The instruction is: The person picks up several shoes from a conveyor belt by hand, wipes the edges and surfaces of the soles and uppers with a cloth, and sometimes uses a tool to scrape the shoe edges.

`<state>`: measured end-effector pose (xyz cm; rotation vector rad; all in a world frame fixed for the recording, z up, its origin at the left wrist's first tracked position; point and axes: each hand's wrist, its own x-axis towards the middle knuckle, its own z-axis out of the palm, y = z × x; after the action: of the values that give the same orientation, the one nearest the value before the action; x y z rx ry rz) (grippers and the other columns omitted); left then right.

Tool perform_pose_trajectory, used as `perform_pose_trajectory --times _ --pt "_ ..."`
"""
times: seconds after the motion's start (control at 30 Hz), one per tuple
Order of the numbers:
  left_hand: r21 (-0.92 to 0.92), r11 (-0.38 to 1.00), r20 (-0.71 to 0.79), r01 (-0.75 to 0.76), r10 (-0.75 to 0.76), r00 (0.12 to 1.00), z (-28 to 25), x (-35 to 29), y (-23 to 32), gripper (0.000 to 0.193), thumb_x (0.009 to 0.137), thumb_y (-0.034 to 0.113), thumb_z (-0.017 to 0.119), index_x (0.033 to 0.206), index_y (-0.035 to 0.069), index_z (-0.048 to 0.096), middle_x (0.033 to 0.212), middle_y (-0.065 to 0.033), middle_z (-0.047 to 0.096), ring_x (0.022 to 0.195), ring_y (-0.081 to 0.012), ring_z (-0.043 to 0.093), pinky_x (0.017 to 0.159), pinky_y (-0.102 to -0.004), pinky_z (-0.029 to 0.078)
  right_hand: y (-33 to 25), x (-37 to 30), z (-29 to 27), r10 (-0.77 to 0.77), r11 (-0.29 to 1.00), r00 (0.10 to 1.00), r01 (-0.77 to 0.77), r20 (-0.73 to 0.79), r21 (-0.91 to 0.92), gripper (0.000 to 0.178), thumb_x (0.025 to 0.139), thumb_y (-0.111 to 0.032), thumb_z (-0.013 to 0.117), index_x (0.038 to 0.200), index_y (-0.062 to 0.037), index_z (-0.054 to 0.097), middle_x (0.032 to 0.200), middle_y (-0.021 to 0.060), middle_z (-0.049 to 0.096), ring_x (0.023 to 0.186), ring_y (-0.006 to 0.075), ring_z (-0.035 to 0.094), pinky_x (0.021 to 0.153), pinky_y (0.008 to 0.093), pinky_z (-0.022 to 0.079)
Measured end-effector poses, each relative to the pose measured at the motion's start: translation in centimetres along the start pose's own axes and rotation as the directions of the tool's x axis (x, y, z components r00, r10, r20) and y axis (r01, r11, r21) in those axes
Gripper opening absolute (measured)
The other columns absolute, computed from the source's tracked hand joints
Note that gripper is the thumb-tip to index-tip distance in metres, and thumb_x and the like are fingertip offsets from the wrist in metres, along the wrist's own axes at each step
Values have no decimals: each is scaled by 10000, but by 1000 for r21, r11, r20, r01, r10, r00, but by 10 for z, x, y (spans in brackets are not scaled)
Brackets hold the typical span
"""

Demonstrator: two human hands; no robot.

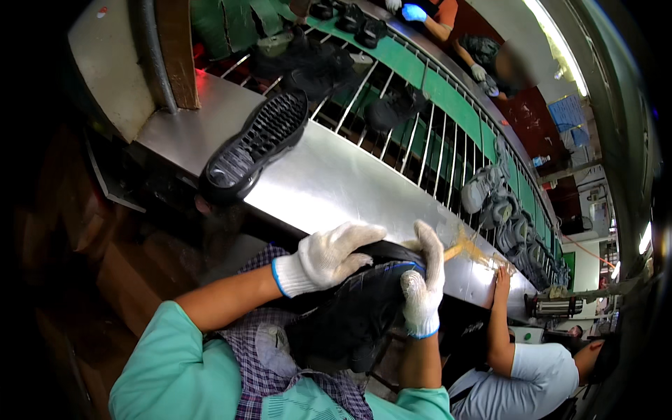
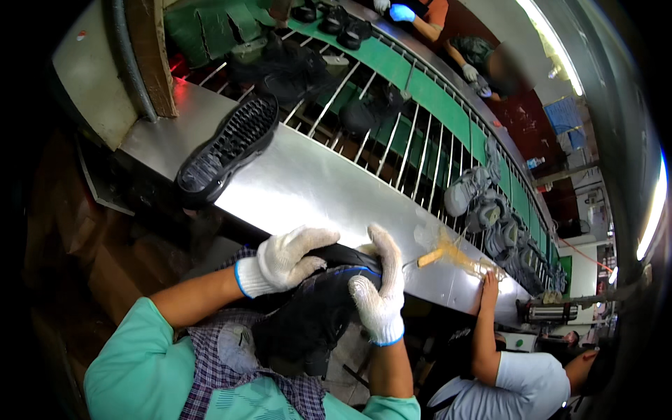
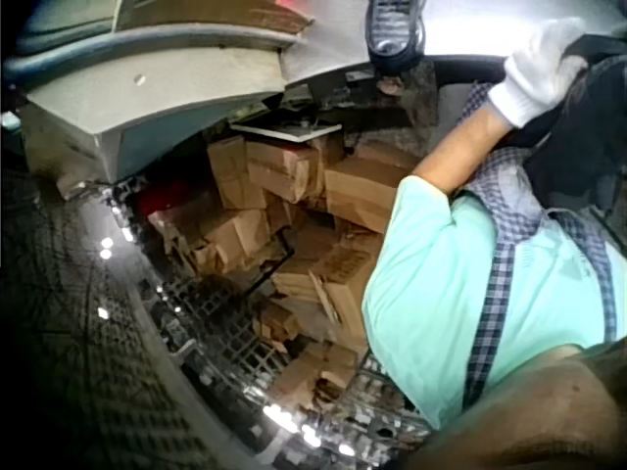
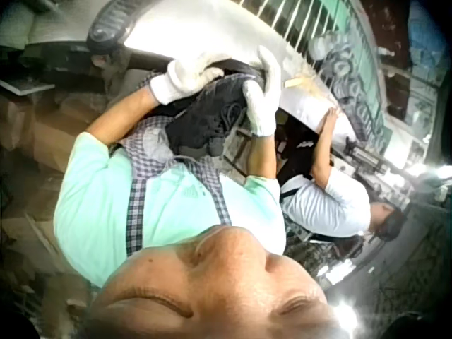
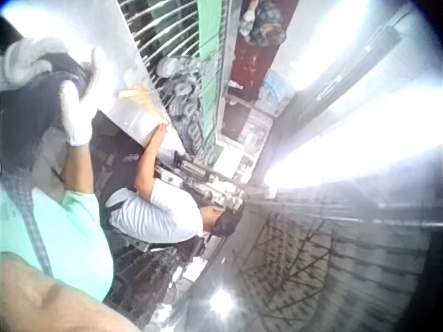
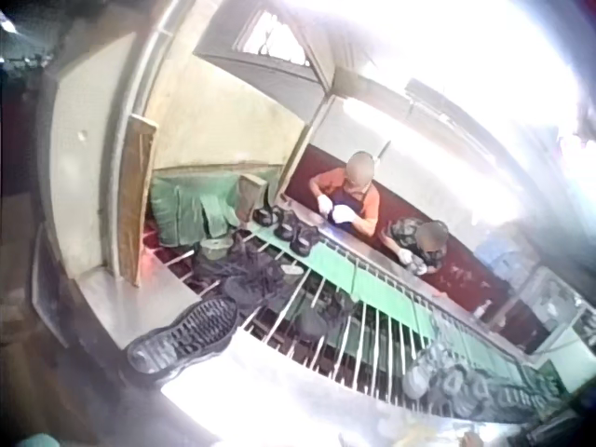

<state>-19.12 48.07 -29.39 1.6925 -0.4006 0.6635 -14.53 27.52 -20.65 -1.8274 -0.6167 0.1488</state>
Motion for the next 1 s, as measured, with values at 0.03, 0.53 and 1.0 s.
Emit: perform_pose_trajectory --times 0.03,0.53,1.0 --pt "33 997 4 -70 70 998 -1 8 -1 463 985 199 720 1374 -27 613 1241 -226 721 1094 -395 739 937 -449 608 -7 2 -1 -18 999 999 19 28 -31 996 859 -538 845 1577 23 442 1474 164 524 1199 249 609 1061 415 513" --pt "-380 771 357 511 -388 850 -3 46 18 322 1068 280 658 1118 -36 700 1001 -138 750 946 -173 706 866 -328 561 -19 2 -15 -61 911 985 121 163 -394 1006 718 -401 953 1503 37 501 1410 217 607 1271 329 638 1077 440 521" --pt "158 986 345 -61 3 939 -34 -25 6 794 843 130 824 1500 -85 434 1441 -307 572 1166 -415 719 999 -420 612 1 21 -58 215 893 915 -43 341 -447 832 748 -503 929 1364 -18 650 1292 170 702 1197 300 695 1070 408 526"
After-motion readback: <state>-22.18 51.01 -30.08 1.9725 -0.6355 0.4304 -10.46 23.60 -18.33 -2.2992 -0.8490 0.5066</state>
